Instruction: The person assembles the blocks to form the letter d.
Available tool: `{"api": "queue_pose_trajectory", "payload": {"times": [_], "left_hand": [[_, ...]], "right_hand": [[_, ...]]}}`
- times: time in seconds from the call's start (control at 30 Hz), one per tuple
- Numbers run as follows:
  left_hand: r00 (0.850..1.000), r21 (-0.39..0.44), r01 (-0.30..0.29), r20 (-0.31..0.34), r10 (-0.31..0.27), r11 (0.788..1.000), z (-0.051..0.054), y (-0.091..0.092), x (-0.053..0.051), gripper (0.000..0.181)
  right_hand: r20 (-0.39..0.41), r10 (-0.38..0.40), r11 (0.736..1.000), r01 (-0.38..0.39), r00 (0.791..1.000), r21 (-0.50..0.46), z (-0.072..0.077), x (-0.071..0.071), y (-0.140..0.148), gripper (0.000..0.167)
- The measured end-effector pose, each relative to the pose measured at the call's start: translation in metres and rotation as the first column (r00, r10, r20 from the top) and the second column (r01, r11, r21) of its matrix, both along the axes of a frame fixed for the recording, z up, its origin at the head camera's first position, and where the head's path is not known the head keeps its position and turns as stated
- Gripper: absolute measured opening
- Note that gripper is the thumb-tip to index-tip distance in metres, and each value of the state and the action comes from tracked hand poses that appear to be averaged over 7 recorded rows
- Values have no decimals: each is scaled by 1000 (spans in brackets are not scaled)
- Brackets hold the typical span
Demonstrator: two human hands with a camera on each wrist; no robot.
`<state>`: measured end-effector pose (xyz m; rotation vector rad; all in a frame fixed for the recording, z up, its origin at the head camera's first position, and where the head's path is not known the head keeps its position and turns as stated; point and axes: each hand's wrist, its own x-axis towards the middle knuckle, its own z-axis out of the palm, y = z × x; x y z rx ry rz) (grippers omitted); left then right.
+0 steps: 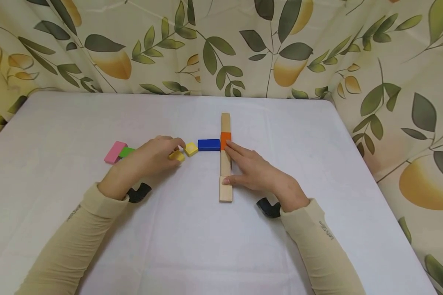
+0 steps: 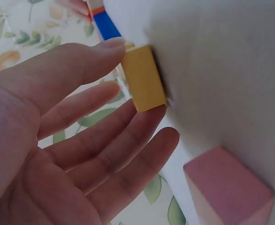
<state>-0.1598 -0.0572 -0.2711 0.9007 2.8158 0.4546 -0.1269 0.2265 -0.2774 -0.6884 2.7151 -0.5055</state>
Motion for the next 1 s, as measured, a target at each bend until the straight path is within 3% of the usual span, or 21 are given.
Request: {"api": "queue_pose_trajectory", "payload": {"times": [0.17, 0.57, 1.0], "left_hand": [[999, -2, 16, -50, -16, 1000, -3, 4, 2, 39], [999, 0, -35, -20, 35, 999, -7, 13, 4, 41], [997, -13, -64, -51, 63, 998, -7, 12, 6, 44]], "right_hand": [[10, -8, 1000, 8, 1000, 7, 0, 0, 0, 96], [20, -10, 1000, 9, 1000, 15, 0, -1, 0, 96], [3, 4, 1000, -4, 1000, 1, 0, 0, 1, 95]]}}
